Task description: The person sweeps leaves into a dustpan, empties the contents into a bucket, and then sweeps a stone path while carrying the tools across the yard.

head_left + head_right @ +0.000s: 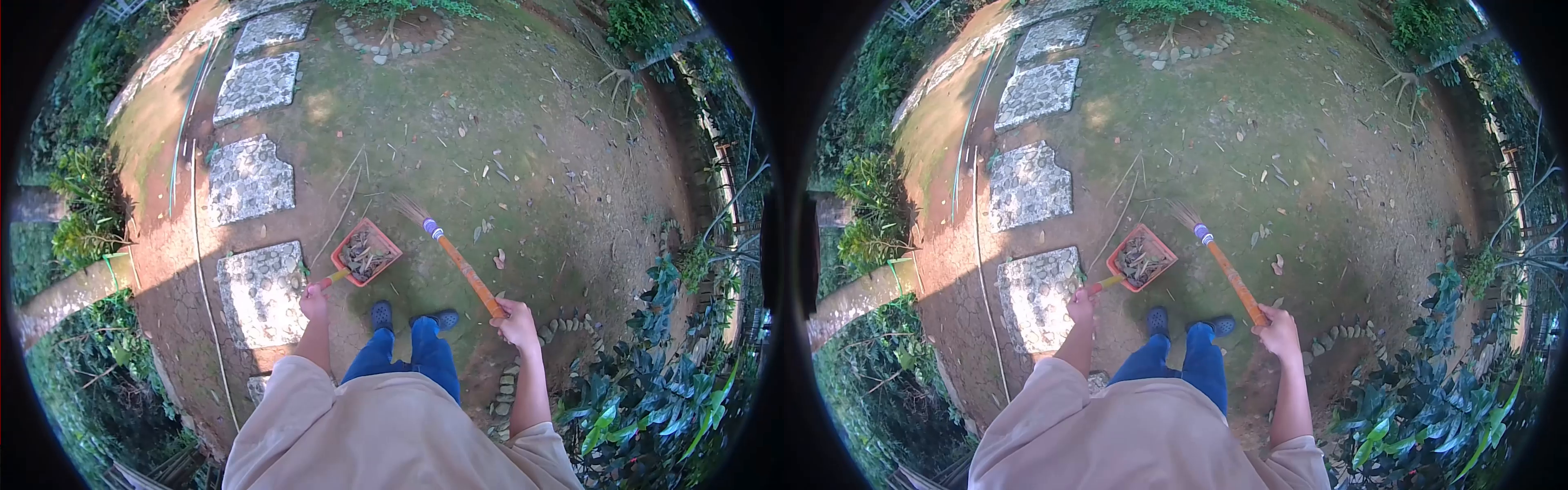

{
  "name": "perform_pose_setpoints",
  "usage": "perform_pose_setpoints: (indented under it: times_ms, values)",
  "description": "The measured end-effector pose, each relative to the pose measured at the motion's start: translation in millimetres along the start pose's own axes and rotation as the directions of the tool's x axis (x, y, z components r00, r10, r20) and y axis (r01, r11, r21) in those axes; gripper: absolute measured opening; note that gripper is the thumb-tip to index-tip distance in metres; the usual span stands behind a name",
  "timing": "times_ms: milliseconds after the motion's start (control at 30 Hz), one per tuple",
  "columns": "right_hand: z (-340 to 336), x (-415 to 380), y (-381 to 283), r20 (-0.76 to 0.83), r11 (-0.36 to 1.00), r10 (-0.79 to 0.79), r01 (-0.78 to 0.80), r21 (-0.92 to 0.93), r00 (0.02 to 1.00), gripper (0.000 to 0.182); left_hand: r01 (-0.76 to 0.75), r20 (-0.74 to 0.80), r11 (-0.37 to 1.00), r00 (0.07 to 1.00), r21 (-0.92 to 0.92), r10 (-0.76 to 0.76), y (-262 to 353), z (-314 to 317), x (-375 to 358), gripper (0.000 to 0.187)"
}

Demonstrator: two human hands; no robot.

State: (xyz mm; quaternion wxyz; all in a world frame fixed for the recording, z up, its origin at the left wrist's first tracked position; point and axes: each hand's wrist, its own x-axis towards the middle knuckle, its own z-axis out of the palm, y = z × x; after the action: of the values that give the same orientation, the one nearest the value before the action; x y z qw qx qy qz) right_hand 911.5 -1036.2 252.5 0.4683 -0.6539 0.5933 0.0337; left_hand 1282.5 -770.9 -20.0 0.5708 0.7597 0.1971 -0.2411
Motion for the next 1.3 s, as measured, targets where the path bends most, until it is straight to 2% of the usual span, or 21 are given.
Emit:
perform_pose_setpoints:
  times_ms: [100, 200, 300, 400, 500, 600, 700, 800, 900, 1000, 1100, 1200, 1300]
  values:
    - [13.9, 9.1, -13.3, 0.009, 0.998, 0.003, -0.002, -0.060, 1.000, 0.063, -0.055, -0.042, 0.998, 0.998, -0.034, 0.054, -5.9, -21.9, 10.1, 0.037]
    - [28.5, 29.3, -8.2, -0.002, 0.981, -0.135, 0.133, -0.143, 0.991, 0.064, -0.013, -0.097, 0.998, 0.995, -0.063, 0.007, -4.5, -38.6, 16.4, 0.041]
    - [30.5, 33.9, -36.5, 0.045, 0.995, -0.003, 0.008, -0.104, 0.999, 0.065, -0.038, -0.136, 0.994, 0.990, -0.107, 0.023, -3.5, -44.9, 17.2, 0.040]
    - [41.9, 58.1, -33.0, 0.022, 0.971, -0.110, 0.112, -0.213, 0.994, 0.065, 0.055, -0.199, 0.997, 0.978, -0.063, -0.066, 0.5, -49.7, 16.6, 0.039]
    - [56.8, 77.2, -40.9, 0.019, 0.960, -0.120, 0.121, -0.252, 0.993, 0.064, -0.022, -0.224, 0.998, 0.975, -0.064, 0.007, -4.0, -54.1, 21.1, 0.043]
    - [73.9, 92.6, -50.2, 0.054, 0.917, -0.140, 0.150, -0.370, 0.989, 0.063, 0.068, -0.271, 0.997, 0.960, -0.041, -0.076, -5.9, -57.9, 27.6, 0.048]
    - [78.5, 89.9, -52.8, 0.147, 0.870, -0.178, 0.225, -0.438, 0.973, 0.062, 0.072, -0.238, 0.994, 0.967, -0.081, -0.090, -9.1, -63.2, 26.8, 0.050]
    - [68.6, 72.6, -49.0, 0.270, 0.860, -0.175, 0.280, -0.426, 0.947, 0.062, 0.047, -0.253, 0.997, 0.966, -0.066, -0.062, -13.5, -64.0, 26.8, 0.050]
    - [51.7, 26.4, -71.0, 0.307, 0.965, 0.037, 0.046, -0.260, 0.951, 0.062, 0.075, -0.265, 0.995, 0.960, -0.059, -0.088, -31.6, -70.2, 37.9, 0.052]
    - [42.4, -0.2, -65.9, 0.293, 0.968, -0.040, 0.110, -0.226, 0.955, 0.059, 0.075, -0.217, 0.988, 0.971, -0.131, -0.103, -36.4, -75.8, 35.6, 0.054]
    - [38.0, -7.9, -77.8, 0.275, 0.973, 0.006, 0.057, -0.222, 0.962, 0.061, 0.137, -0.236, 0.986, 0.959, -0.100, -0.157, -41.8, -82.6, 30.1, 0.057]
    - [42.3, 6.5, -85.2, 0.225, 0.976, -0.006, 0.055, -0.212, 0.974, 0.062, 0.085, -0.210, 0.989, 0.972, -0.123, -0.110, -53.7, -87.6, 30.4, 0.057]
    - [58.7, 43.1, -78.8, 0.158, 0.961, -0.112, 0.147, -0.234, 0.981, 0.063, 0.172, -0.267, 0.983, 0.952, 0.068, -0.148, -65.8, -91.8, 37.1, 0.056]
